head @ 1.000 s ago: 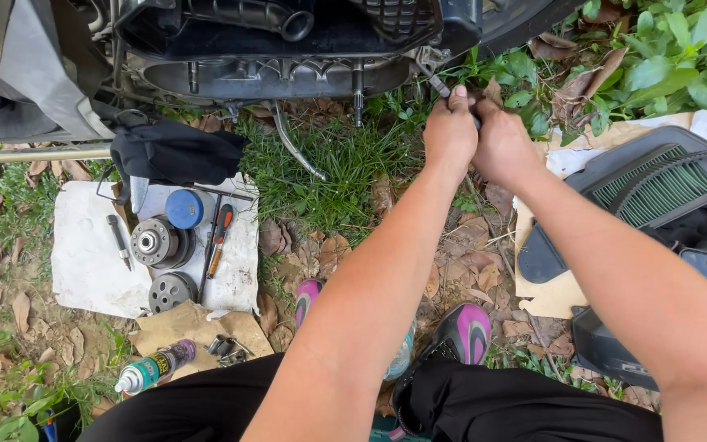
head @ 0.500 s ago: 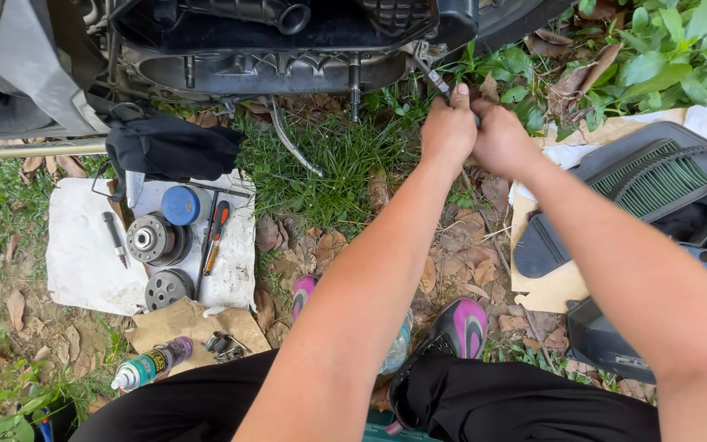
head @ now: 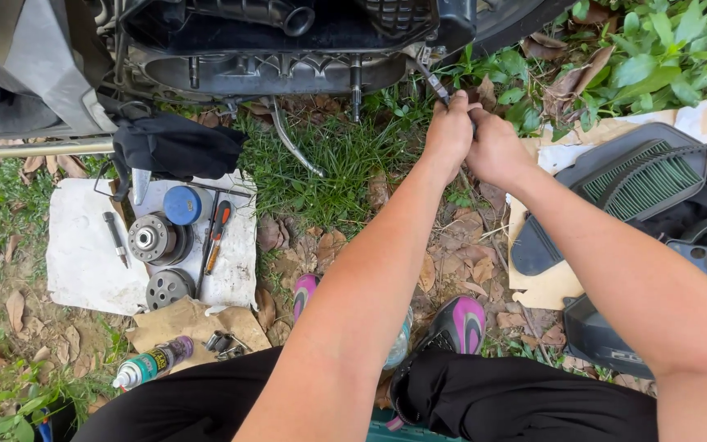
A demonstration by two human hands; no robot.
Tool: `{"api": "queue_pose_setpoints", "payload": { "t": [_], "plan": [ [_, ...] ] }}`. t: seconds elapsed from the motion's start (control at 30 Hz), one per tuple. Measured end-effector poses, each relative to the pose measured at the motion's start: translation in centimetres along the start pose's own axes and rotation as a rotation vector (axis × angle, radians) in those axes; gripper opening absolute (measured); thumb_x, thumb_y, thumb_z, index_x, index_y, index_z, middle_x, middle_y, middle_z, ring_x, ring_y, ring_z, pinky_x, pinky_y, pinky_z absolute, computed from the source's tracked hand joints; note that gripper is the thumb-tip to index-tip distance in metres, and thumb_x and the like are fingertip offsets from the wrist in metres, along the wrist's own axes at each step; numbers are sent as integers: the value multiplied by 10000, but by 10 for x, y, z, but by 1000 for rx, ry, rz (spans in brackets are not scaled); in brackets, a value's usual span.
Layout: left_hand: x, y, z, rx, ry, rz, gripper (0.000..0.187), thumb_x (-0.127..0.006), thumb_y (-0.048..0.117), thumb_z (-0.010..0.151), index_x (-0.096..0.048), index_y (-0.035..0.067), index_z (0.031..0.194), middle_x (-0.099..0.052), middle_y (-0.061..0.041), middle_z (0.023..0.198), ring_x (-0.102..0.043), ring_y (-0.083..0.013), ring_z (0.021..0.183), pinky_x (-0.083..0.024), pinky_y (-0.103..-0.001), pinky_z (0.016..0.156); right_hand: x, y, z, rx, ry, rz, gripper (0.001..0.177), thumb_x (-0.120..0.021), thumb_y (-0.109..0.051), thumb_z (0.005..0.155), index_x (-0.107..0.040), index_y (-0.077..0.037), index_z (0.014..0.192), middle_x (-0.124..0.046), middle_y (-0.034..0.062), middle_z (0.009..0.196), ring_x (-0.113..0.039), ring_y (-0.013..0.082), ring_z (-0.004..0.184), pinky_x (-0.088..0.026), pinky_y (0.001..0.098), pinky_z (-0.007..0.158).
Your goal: The person works on the rear section of a scooter, removing a black cable from the engine area. They then pour liquid from a plastic bottle onto a small metal part and insert it into the cable. The person handles the cable and part repeatedly, manipulating them with their hands.
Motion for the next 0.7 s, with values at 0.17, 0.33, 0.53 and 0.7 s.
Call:
{"api": "queue_pose_setpoints", "payload": {
  "t": [0.17, 0.33, 0.53, 0.7],
  "plan": [
    [-1, -34, -49, 202, -51, 587, 815, -336, 607, 1050, -788, -14, 1324, -765, -166, 1434, -670, -370, 1418, -532, -571, 1206, -63, 24, -77, -339, -525, 1189, 193, -558, -119, 1035, -661, 7, 929, -693, 174, 743, -716, 353, 557, -636, 545, 552],
    [-42, -55, -97, 134, -413, 863, 799, -177, 395, 1140, -784, -100, 1299, -750, -287, 1409, -696, -441, 1375, -520, -567, 1241, -75, 124, -110, -601, -545, 657, 169, -559, -117, 1083, -612, 42, 1060, -554, 139, 856, -560, 280, 609, -583, 618, 634],
    [60, -19, -110, 63, -483, 1234, 646, -618, 628, 1070, -836, 26, 1158, -808, -164, 926, -837, -324, 865, -712, -496, 923, 22, 17, -119, -224, -497, -195, 261, -675, -294, 1039, -773, -53, 1019, -750, 161, 726, -756, 297, 503, -671, 507, 583],
    [186, 67, -183, -13, -365, 1412, 388, -668, 329, 1094, -843, 27, 1263, -836, -183, 1132, -812, -367, 1067, -612, -549, 1048, 81, -73, -168, -36, -377, -648, 478, -589, -330, 1068, -731, -69, 1443, -820, 236, 1232, -793, 445, 1198, -650, 596, 970]
  ]
}}
Point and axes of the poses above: each hand's wrist, its own z-axis towards the middle knuckle, its own x-axis out of the back of the hand, y = z × x, the point moved 10 cm from there along z, towards the middle knuckle
